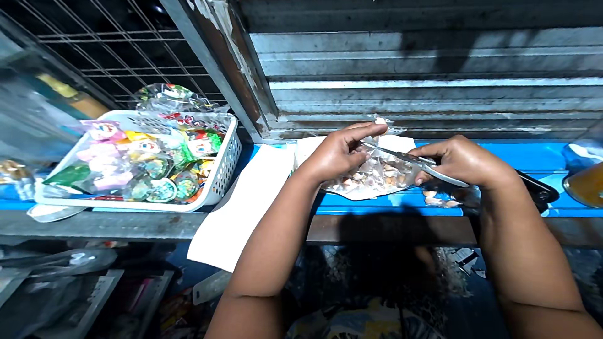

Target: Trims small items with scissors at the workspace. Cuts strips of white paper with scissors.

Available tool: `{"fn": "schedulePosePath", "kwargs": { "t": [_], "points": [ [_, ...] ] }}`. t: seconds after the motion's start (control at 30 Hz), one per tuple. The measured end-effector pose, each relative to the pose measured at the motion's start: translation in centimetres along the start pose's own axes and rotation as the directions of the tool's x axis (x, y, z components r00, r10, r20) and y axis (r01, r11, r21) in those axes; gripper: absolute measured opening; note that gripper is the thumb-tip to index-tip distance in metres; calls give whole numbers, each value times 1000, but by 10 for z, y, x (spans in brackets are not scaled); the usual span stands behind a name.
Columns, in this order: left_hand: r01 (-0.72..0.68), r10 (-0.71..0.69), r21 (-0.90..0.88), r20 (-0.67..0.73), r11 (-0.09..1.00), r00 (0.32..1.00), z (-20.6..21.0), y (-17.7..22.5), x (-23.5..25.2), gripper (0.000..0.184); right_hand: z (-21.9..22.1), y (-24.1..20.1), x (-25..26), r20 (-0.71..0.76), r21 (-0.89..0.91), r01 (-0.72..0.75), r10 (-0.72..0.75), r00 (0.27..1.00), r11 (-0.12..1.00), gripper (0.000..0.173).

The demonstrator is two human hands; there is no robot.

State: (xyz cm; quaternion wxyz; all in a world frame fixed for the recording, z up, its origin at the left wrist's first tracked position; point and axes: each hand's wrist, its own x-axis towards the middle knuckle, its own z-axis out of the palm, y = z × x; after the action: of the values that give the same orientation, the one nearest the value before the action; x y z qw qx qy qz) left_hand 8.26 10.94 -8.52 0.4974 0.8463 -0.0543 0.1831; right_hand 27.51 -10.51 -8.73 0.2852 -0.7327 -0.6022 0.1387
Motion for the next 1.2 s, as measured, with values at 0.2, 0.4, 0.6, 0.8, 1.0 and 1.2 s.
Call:
{"fn": "schedulePosePath", "kwargs": {
  "t": [0.2, 0.4, 0.6, 0.8, 1.0, 1.2],
  "points": [
    [55, -55, -14, -12, 998, 998, -1, 0, 1, 56, 0, 1, 0, 11, 1, -23, 22, 1000, 1000, 40],
    [77, -78, -38, -30, 996, 996, -2, 0, 1, 55, -2, 0, -1, 29, 23, -31, 30, 999, 999, 40],
    [73, -73, -23, -23, 997, 997, -1, -1, 1, 55, -1, -1, 0, 22, 3, -36, 36, 999, 999, 37],
    [87, -88, -27, -14, 996, 996, -1, -2, 1, 55, -1, 0, 0, 29, 9, -49, 48, 998, 999, 38],
    [81, -81, -19, -23, 997, 996, -1, -1, 1, 56, 0, 2, 1, 22, 12, -33, 33, 999, 999, 39],
    [49, -51, -30, -55, 998, 997, -1, -1, 1, 57, 0, 4, 1, -17, 25, -32, 32, 999, 999, 45]
  ]
}}
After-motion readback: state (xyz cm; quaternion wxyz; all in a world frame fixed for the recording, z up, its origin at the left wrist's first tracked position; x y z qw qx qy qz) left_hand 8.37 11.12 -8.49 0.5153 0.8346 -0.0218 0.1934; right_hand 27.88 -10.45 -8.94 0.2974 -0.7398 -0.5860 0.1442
